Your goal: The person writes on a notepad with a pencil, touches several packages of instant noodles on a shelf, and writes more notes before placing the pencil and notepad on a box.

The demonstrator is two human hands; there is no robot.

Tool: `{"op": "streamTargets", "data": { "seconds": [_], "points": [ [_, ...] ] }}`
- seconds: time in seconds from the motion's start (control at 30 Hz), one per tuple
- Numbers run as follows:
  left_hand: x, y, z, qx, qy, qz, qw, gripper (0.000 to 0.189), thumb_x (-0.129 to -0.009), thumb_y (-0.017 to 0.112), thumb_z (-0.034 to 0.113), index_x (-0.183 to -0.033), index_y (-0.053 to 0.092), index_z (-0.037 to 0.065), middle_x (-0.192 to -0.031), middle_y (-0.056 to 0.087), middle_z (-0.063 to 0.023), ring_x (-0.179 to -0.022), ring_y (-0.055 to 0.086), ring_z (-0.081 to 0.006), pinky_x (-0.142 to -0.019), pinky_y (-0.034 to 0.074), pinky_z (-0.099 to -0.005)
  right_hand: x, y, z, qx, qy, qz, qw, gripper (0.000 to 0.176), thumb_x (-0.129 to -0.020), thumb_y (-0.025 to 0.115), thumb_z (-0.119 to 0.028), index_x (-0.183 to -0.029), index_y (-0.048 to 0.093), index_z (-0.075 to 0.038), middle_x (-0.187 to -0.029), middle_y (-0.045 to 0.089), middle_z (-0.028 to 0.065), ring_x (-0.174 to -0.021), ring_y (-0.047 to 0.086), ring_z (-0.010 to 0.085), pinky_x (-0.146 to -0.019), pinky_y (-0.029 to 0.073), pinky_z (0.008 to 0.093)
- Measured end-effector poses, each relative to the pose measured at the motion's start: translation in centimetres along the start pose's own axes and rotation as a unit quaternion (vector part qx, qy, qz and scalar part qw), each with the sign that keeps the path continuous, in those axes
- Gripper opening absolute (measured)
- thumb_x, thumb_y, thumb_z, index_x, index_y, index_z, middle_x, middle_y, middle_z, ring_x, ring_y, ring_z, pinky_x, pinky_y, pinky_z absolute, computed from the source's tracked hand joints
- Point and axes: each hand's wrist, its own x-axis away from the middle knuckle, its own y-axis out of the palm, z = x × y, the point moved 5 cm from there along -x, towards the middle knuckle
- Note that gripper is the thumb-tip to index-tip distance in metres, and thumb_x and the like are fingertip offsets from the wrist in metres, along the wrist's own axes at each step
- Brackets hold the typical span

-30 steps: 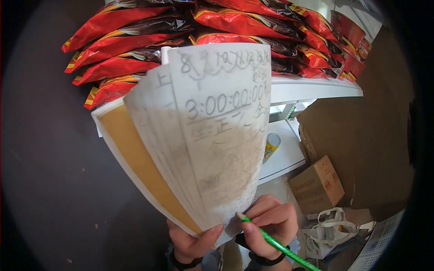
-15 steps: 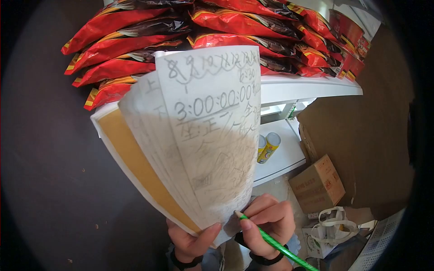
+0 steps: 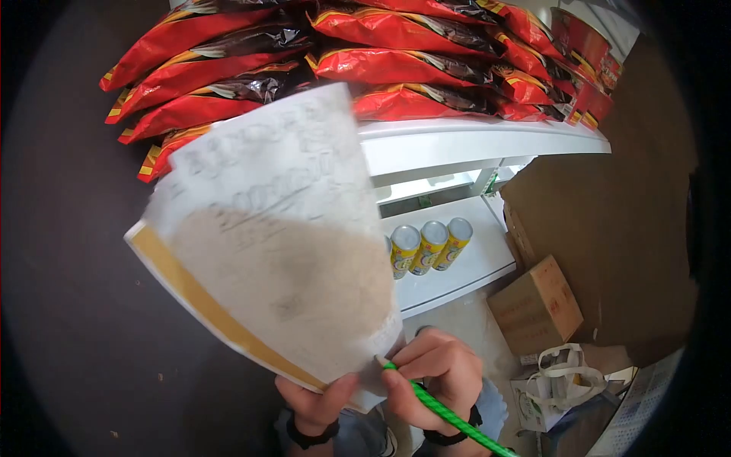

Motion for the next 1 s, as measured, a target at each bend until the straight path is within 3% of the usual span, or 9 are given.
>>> {"op": "streamTargets", "data": {
  "seconds": [0.1, 0.27, 0.4, 0.47, 0.57, 0.7, 0.9, 1.0],
  "points": [
    [-0.1, -0.12, -0.33, 0.02, 0.022, 0.016, 0.999, 0.07, -0.057, 0.068, 0.007, -0.119, 0.037, -0.004, -0.107, 0.052, -0.0123, -0.094, 0.053, -0.0207, -0.081, 0.042, -0.0334, 0.38, -0.56, 0.02, 0.07, 0.043, 0.048, 0.995, 0.016, -0.068, 0.061, 0.002, -0.073, 0.047, -0.002, -0.065, 0.057, 0.0127, -0.05, 0.048, 0.0151, -0.045, 0.036, 0.0261],
    [0.23, -0.33, -0.41, 0.06, 0.027, 0.048, 0.997, 0.085, -0.058, 0.068, 0.01, -0.127, 0.021, -0.002, -0.119, 0.041, -0.0148, -0.104, 0.046, -0.0227, -0.087, 0.038, -0.0349, 0.48, -0.9, -0.48, -0.005, 0.023, 0.079, 0.997, 0.017, -0.068, 0.062, 0.001, -0.075, 0.048, -0.002, -0.066, 0.057, 0.0123, -0.05, 0.048, 0.015, -0.045, 0.036, 0.0263],
    [0.13, -0.37, -0.47, 0.04, 0.023, 0.025, 0.999, 0.084, -0.058, 0.068, 0.011, -0.127, 0.022, -0.002, -0.117, 0.042, -0.0149, -0.104, 0.046, -0.0226, -0.088, 0.038, -0.0348, -0.06, -0.74, -0.28, 0.033, 0.035, 0.014, 0.999, 0.018, -0.067, 0.063, 0.001, -0.073, 0.048, -0.003, -0.065, 0.057, 0.0116, -0.05, 0.048, 0.0157, -0.045, 0.036, 0.0262],
    [0.06, -0.32, -0.62, 0.057, 0.018, 0.007, 0.998, 0.084, -0.058, 0.068, 0.012, -0.127, 0.021, -0.002, -0.117, 0.042, -0.0152, -0.104, 0.046, -0.0225, -0.088, 0.038, -0.0346, -0.24, -0.51, -0.66, 0.032, -0.004, -0.009, 0.999, 0.018, -0.066, 0.064, 0.001, -0.072, 0.048, -0.003, -0.063, 0.058, 0.011, -0.049, 0.05, 0.0166, -0.044, 0.036, 0.0261],
    [0.08, -0.34, -0.61, 0.034, 0.031, -0.004, 0.999, 0.085, -0.058, 0.068, 0.013, -0.127, 0.021, -0.002, -0.118, 0.041, -0.0151, -0.104, 0.045, -0.0225, -0.088, 0.037, -0.0343, 0.24, -0.68, -0.38, 0.034, 0.039, 0.048, 0.997, 0.018, -0.065, 0.064, 0.001, -0.072, 0.048, -0.004, -0.062, 0.058, 0.0105, -0.049, 0.05, 0.0166, -0.043, 0.036, 0.0258],
    [0.08, -0.14, -0.47, 0.035, 0.033, 0.002, 0.999, 0.086, -0.059, 0.068, 0.013, -0.128, 0.02, -0.002, -0.119, 0.041, -0.0151, -0.105, 0.045, -0.0228, -0.088, 0.037, -0.0342, 0.07, -0.67, -0.36, 0.038, 0.007, 0.012, 0.999, 0.019, -0.065, 0.065, 0.001, -0.072, 0.048, -0.004, -0.063, 0.059, 0.0104, -0.05, 0.051, 0.0159, -0.044, 0.036, 0.0254],
    [0.19, -0.24, -0.61, 0.043, 0.026, -0.006, 0.999, 0.088, -0.059, 0.069, 0.014, -0.129, 0.018, -0.001, -0.12, 0.039, -0.015, -0.107, 0.044, -0.0227, -0.089, 0.036, -0.0344, 0.18, -0.84, -0.19, 0.035, 0.049, 0.038, 0.997, 0.018, -0.065, 0.065, 0.001, -0.071, 0.048, -0.004, -0.062, 0.058, 0.0099, -0.05, 0.051, 0.0155, -0.044, 0.036, 0.0251],
    [0.3, -0.3, -0.64, 0.056, 0.02, -0.009, 0.998, 0.087, -0.06, 0.069, 0.015, -0.129, 0.018, -0.002, -0.12, 0.04, -0.0148, -0.107, 0.043, -0.0225, -0.089, 0.037, -0.0346, 0.11, -0.45, -0.38, 0.021, 0.029, -0.008, 0.999, 0.019, -0.065, 0.065, 0.001, -0.072, 0.048, -0.003, -0.064, 0.058, 0.0097, -0.051, 0.05, 0.0158, -0.045, 0.036, 0.0254]
  ]
}}
